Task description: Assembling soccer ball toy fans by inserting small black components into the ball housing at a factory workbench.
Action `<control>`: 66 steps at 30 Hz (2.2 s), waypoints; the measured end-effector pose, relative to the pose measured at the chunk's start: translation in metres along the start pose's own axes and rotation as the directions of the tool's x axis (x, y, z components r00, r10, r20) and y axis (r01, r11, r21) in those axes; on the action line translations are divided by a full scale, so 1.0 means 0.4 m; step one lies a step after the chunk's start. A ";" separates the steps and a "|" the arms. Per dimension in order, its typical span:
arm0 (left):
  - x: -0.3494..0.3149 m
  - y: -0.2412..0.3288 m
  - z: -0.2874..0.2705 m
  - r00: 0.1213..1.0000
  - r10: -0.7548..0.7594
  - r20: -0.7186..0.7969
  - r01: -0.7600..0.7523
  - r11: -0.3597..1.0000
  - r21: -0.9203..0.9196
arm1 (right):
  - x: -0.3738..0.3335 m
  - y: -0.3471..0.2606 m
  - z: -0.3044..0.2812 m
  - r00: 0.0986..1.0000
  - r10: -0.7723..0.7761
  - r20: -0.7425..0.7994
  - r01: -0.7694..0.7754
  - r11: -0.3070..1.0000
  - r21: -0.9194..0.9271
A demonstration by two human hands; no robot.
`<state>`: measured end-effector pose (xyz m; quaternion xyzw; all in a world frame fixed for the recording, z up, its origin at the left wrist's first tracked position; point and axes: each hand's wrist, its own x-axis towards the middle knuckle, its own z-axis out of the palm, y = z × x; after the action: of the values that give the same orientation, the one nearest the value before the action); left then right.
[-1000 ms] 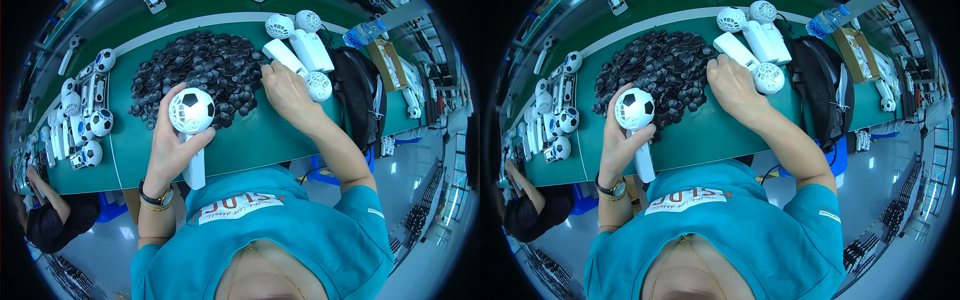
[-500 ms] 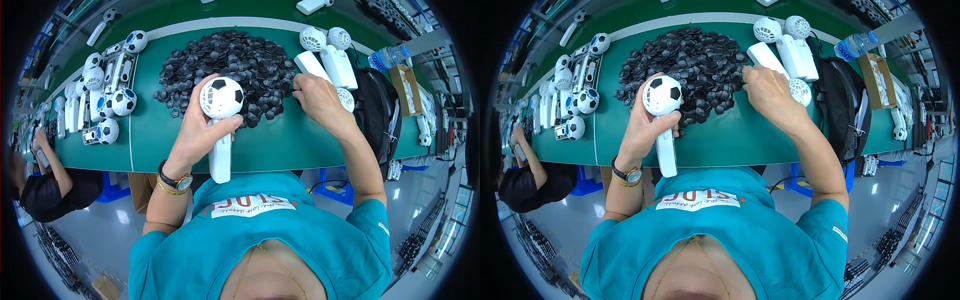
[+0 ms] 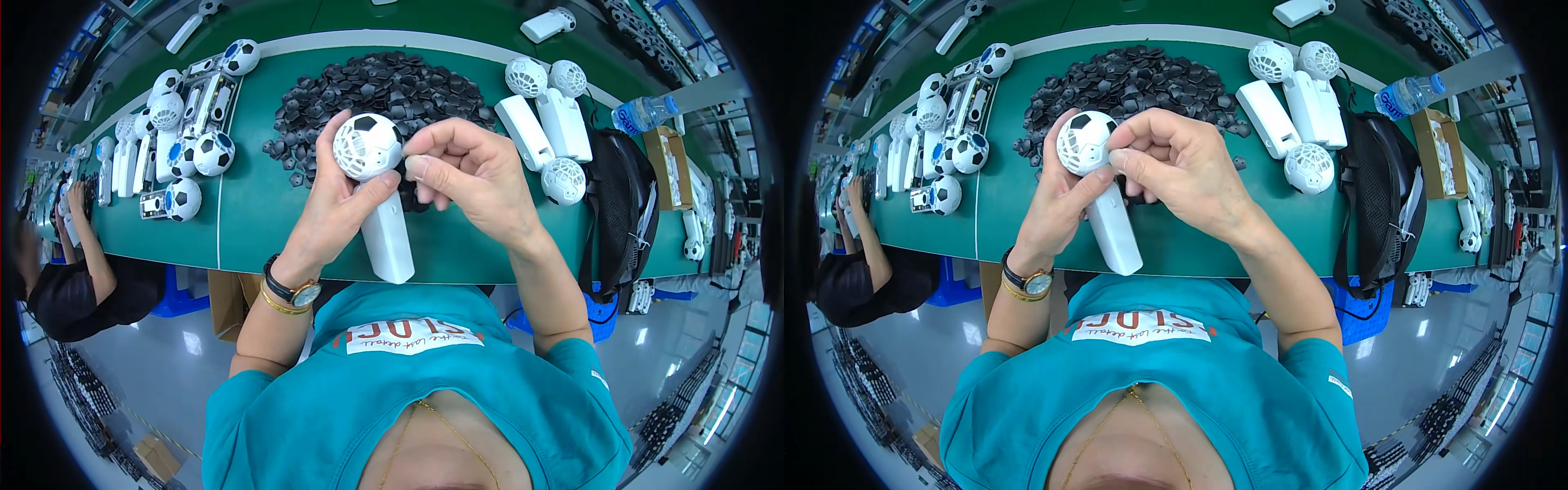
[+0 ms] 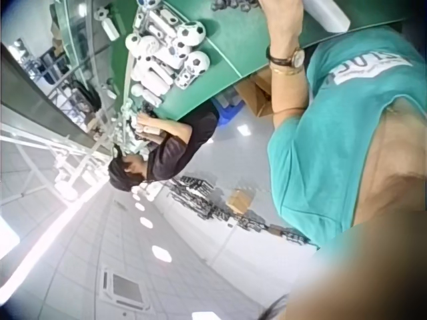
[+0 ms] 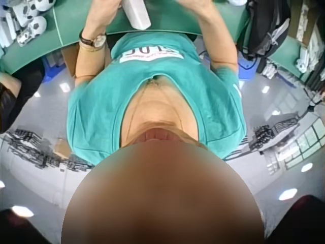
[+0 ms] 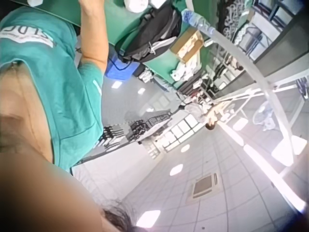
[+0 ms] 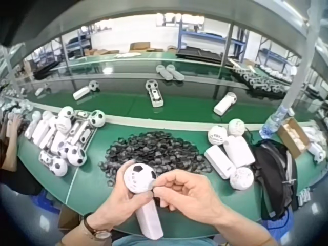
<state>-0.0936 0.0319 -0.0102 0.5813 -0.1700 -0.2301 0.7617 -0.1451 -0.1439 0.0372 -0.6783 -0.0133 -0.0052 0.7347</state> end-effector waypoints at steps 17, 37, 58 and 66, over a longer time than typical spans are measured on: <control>0.000 -0.001 0.021 0.994 0.102 -0.026 -0.101 0.994 0.033 | 0.036 0.056 0.057 0.938 -0.293 -0.186 0.253 0.944 -0.213; 0.032 0.015 0.023 0.987 0.151 -0.047 -0.146 0.985 0.091 | 0.074 0.059 0.070 0.930 -0.258 -0.262 0.186 0.944 -0.271; 0.075 0.024 0.024 0.986 0.163 -0.027 -0.159 0.982 0.098 | 0.131 0.061 0.011 0.718 -0.696 0.031 0.515 0.500 -0.696; 0.087 0.034 0.033 0.989 0.143 -0.041 -0.139 0.987 0.085 | 0.120 0.049 0.015 0.864 -0.481 -0.149 0.340 0.775 -0.533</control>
<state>-0.0694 0.0051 0.0063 0.6038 -0.2019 -0.1549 0.7554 -0.0966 -0.1360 0.0194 -0.8142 -0.0578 -0.2646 0.5135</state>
